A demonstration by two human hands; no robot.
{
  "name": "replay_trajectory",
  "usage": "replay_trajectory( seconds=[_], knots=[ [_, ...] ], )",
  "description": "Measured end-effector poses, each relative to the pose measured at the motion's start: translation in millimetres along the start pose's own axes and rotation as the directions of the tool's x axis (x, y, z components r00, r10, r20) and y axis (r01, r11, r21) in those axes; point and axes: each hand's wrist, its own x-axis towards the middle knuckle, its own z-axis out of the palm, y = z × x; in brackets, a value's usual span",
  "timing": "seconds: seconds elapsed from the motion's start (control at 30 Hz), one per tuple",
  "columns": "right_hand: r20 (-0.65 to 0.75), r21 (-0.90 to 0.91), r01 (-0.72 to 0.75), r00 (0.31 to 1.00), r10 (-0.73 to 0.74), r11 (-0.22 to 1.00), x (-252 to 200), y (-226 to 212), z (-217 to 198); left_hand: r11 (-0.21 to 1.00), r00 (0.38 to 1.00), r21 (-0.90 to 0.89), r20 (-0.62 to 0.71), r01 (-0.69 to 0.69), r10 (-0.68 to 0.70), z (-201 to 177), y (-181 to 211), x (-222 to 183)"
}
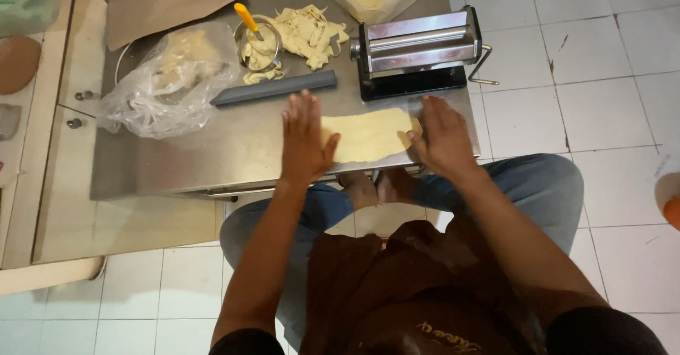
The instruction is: Cutting circular rounds from dough sheets using a knife and a circular cutter, and flattening dough with a pasta machine.
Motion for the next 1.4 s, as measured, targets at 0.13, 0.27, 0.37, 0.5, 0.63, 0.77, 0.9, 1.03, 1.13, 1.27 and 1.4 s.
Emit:
replay_trajectory(
  seconds=[0.13, 0.27, 0.37, 0.5, 0.63, 0.77, 0.9, 1.03, 1.13, 1.27, 1.4],
  knots=[
    [0.128, 0.022, -0.142, 0.982, 0.138, 0.990, -14.2, 3.2, 18.6, 0.988, 0.878, 0.054, 0.453, 0.144, -0.153, 1.6, 15.6, 1.5],
    [0.056, -0.092, -0.151, 0.986, 0.157, 0.984, -17.0, 25.9, 40.8, 0.969, 0.772, 0.137, 0.587, 0.203, -0.245, -2.4, 19.0, 6.4],
    [0.126, -0.086, -0.279, 0.949, 0.288, 0.957, -19.6, 36.4, 67.5, 0.979, 0.857, 0.143, 0.476, 0.147, -0.198, 10.0, 12.5, -7.6],
    [0.383, -0.143, -0.444, 0.799, 0.464, 0.884, -8.8, 39.2, 77.5, 0.983, 0.962, -0.076, 0.231, 0.166, -0.144, 23.1, -8.3, -23.7],
    [0.356, -0.169, -0.371, 0.841, 0.407, 0.913, 11.5, 15.2, 52.1, 0.939, 0.974, -0.283, -0.054, 0.197, -0.220, 20.8, -13.8, -28.0],
    [0.205, -0.155, -0.048, 0.976, 0.080, 0.987, 36.2, -47.1, -0.2, 0.999, 0.994, -0.044, -0.107, 0.019, -0.024, 33.0, -3.1, -28.3],
    [0.562, -0.025, -0.197, 0.808, 0.176, 0.980, 47.9, -76.2, -7.1, 0.991, 0.934, -0.057, 0.346, 0.120, -0.093, -0.6, 13.4, -15.0],
    [0.752, -0.185, -0.222, 0.595, 0.284, 0.957, 46.2, -77.3, 5.9, 0.985, 0.884, 0.033, 0.437, 0.167, -0.165, 8.3, 12.1, -19.5],
    [0.777, -0.212, -0.216, 0.554, 0.299, 0.953, 51.3, -81.7, 0.0, 0.978, 0.839, 0.067, 0.503, 0.199, -0.205, 0.3, 18.1, -13.2],
    [0.820, -0.176, -0.116, 0.532, 0.211, 0.978, 48.8, -108.4, -7.8, 0.966, 0.741, 0.094, 0.625, 0.241, -0.246, -7.2, 21.8, -5.7],
    [0.799, -0.147, -0.112, 0.573, 0.185, 0.983, 28.1, -109.3, 5.7, 0.970, 0.746, 0.096, 0.624, 0.224, -0.234, -12.0, 20.8, -4.0]
  ],
)
